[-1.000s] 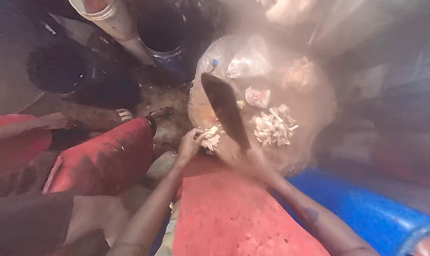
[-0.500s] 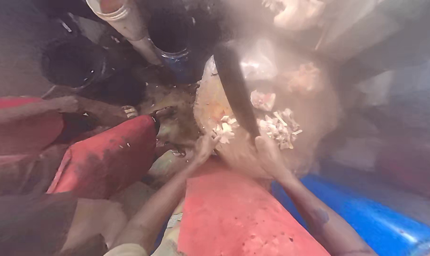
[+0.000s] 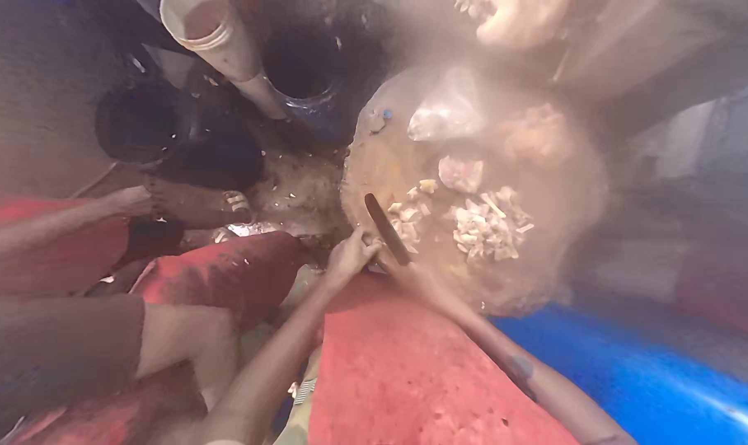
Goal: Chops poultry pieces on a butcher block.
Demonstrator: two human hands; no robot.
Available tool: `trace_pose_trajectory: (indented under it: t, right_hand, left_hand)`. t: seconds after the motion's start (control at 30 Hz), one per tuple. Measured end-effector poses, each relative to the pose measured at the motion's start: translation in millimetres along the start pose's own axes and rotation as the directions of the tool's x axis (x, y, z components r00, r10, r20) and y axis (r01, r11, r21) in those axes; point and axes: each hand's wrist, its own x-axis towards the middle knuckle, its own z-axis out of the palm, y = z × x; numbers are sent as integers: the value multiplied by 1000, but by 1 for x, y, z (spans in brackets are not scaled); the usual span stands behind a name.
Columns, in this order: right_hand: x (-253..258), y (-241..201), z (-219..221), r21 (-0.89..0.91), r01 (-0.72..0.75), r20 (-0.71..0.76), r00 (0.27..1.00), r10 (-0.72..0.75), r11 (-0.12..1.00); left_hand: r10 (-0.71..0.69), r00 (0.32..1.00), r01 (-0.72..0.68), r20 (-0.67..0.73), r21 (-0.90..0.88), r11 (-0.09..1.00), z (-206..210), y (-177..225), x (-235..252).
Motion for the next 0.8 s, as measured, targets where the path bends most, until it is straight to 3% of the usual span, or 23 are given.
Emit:
trace_pose_trajectory:
  t: [0.1, 0.23, 0.3, 0.37, 0.4, 0.47, 0.53, 0.6, 0.73, 0.8]
  right_hand:
    - [4, 2, 2, 215, -16, -68, 997, 31, 976]
    - [-12, 29, -15, 306, -52, -354, 920, 165, 951]
    - [-30, 36, -25, 265, -105, -508, 830, 232, 958]
    - [-53, 33, -35, 208, -184, -563, 781, 271, 961]
    - [-61, 34, -38, 171, -204, -557, 787, 266, 964]
    - [-75, 45, -41, 92, -212, -472, 851, 230, 973]
    - [-77, 64, -42, -20, -180, -308, 937, 165, 984]
    - [-70, 76, -34, -145, -162, -229, 965, 126, 976]
    - [-71, 74, -17, -274, -198, -285, 951, 117, 941]
    - [-78, 75, -19, -283, -181, -285, 954, 98, 942]
  left_hand:
    - [25, 997, -40, 73, 214, 976, 17, 5, 4]
    - [65, 976, -111, 208, 216, 970, -26, -4, 8]
    - [88, 988, -106, 128, 139, 985, -71, -11, 20]
    - [124, 985, -127, -119, -10, 992, -116, 0, 40]
    - [116, 963, -140, -242, -84, 987, -135, 13, 55]
    - [142, 923, -195, -359, -117, 974, -152, 45, 85]
    - [246, 908, -271, -340, -27, 962, -145, 77, 117]
    - [268, 922, -247, -279, 107, 963, -129, 105, 157]
    - [162, 927, -33, -339, 357, 934, -104, 140, 210]
    - [168, 955, -56, -244, 410, 910, -98, 155, 208]
